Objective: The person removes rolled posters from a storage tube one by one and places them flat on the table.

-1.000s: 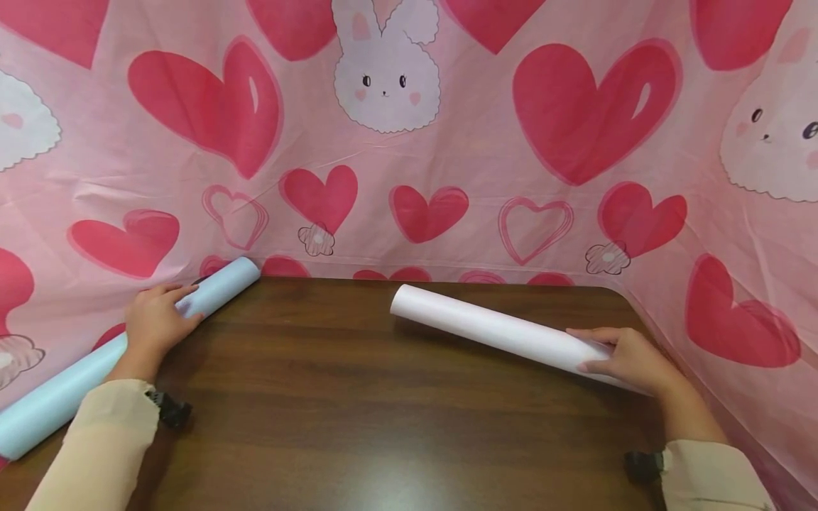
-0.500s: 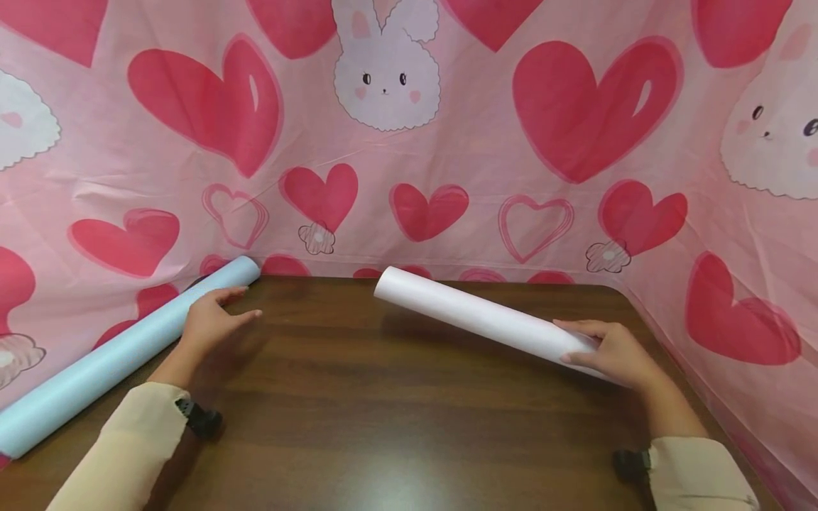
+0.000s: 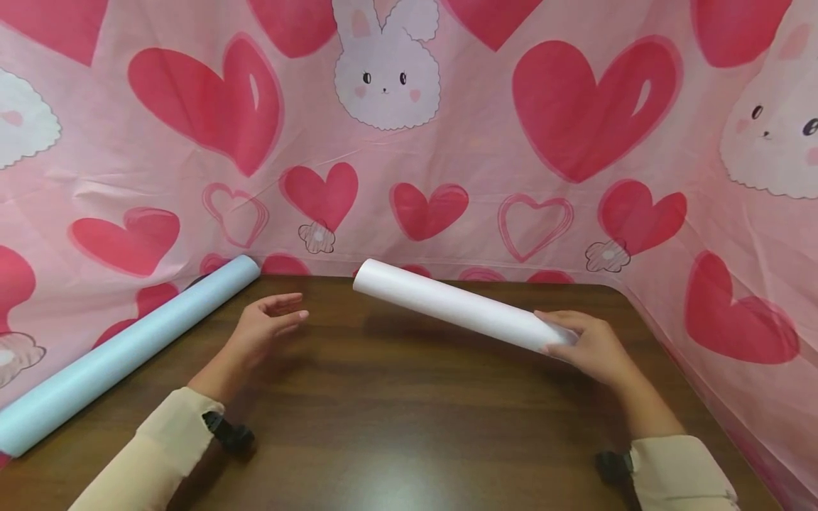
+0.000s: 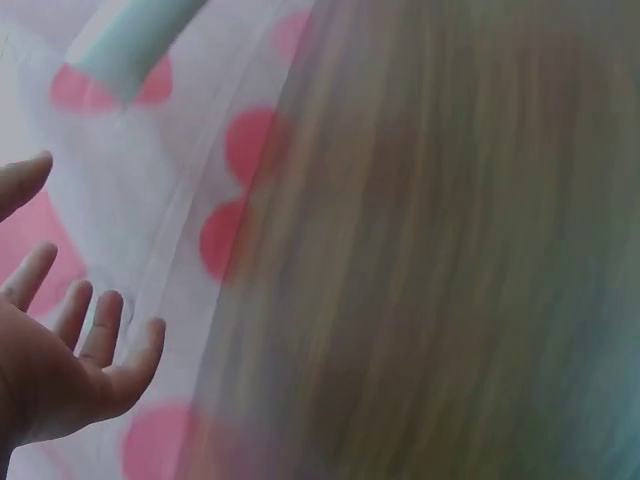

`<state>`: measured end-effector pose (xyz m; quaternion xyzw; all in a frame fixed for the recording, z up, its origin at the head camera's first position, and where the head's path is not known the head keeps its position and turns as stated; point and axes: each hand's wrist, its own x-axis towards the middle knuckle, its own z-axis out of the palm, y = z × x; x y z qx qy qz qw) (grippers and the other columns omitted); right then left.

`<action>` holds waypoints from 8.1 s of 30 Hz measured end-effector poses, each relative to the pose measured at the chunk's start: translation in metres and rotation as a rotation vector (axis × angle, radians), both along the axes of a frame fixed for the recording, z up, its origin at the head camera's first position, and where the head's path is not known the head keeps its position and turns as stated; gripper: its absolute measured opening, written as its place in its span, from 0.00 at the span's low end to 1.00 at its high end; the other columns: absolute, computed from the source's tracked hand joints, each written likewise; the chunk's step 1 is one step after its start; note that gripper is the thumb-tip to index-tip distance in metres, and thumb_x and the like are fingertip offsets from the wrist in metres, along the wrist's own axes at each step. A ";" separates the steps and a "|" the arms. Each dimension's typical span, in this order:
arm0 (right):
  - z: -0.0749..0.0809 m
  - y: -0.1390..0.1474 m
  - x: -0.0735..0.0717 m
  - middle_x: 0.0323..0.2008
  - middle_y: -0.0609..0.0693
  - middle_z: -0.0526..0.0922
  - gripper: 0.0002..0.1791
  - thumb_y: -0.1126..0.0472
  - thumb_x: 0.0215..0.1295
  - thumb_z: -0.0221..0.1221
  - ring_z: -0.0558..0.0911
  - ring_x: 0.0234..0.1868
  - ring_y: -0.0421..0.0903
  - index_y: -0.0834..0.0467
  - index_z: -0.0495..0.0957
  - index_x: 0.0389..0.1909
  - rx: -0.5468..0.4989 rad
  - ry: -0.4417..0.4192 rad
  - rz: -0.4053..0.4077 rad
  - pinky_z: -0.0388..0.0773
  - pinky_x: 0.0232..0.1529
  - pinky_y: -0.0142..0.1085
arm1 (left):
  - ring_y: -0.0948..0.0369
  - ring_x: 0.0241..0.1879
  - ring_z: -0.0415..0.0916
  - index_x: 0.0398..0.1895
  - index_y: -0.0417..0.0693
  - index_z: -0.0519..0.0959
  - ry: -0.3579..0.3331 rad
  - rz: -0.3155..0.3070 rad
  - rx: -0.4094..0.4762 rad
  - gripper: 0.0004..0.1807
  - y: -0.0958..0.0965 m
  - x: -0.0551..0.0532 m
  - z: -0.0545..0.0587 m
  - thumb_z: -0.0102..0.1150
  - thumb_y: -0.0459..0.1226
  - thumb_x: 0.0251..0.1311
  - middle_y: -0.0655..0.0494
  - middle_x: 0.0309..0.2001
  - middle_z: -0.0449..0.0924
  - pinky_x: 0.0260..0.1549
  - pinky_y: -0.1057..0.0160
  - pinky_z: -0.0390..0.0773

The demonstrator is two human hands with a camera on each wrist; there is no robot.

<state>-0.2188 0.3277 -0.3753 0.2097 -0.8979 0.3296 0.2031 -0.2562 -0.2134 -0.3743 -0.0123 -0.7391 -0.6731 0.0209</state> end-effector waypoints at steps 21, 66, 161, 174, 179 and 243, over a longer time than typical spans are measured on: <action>0.006 -0.070 -0.003 0.48 0.57 0.85 0.32 0.71 0.39 0.77 0.78 0.48 0.49 0.58 0.84 0.52 -0.041 0.160 0.008 0.65 0.45 0.18 | 0.49 0.53 0.74 0.70 0.35 0.61 -0.136 -0.247 0.415 0.34 0.109 0.015 -0.001 0.58 0.23 0.59 0.33 0.67 0.59 0.53 0.36 0.70; 0.006 -0.155 -0.003 0.57 0.62 0.78 0.38 0.67 0.51 0.73 0.80 0.52 0.59 0.63 0.70 0.65 -0.080 -0.093 0.303 0.78 0.49 0.55 | 0.57 0.36 0.83 0.54 0.44 0.67 0.129 -0.045 0.810 0.16 0.139 -0.023 0.015 0.54 0.30 0.64 0.50 0.41 0.79 0.31 0.56 0.81; 0.002 -0.142 -0.029 0.45 0.58 0.80 0.28 0.70 0.69 0.51 0.84 0.37 0.46 0.78 0.56 0.66 -0.676 -0.822 0.296 0.84 0.35 0.45 | 0.44 0.57 0.69 0.76 0.54 0.47 -0.306 -0.307 -0.076 0.55 0.144 -0.013 -0.010 0.73 0.43 0.50 0.41 0.61 0.65 0.45 0.44 0.80; 0.004 -0.136 -0.031 0.39 0.55 0.82 0.31 0.71 0.67 0.53 0.83 0.35 0.48 0.76 0.55 0.68 -0.676 -0.815 0.266 0.84 0.34 0.46 | 0.50 0.67 0.59 0.61 0.56 0.78 0.283 -0.491 -0.848 0.29 0.146 -0.021 0.011 0.68 0.41 0.52 0.49 0.70 0.61 0.53 0.50 0.77; 0.004 -0.135 -0.032 0.37 0.54 0.82 0.31 0.72 0.66 0.52 0.83 0.34 0.47 0.77 0.55 0.68 -0.679 -0.814 0.274 0.84 0.33 0.46 | 0.57 0.62 0.66 0.47 0.56 0.85 0.393 -0.599 -0.998 0.17 0.153 -0.017 0.022 0.69 0.44 0.53 0.56 0.64 0.70 0.56 0.56 0.74; -0.009 -0.028 -0.028 0.38 0.45 0.86 0.18 0.71 0.68 0.55 0.85 0.36 0.45 0.56 0.75 0.57 -0.702 -0.770 0.215 0.84 0.35 0.44 | 0.57 0.52 0.71 0.51 0.61 0.81 0.582 -0.566 -1.402 0.27 0.088 0.009 0.038 0.65 0.62 0.50 0.57 0.45 0.75 0.63 0.35 0.58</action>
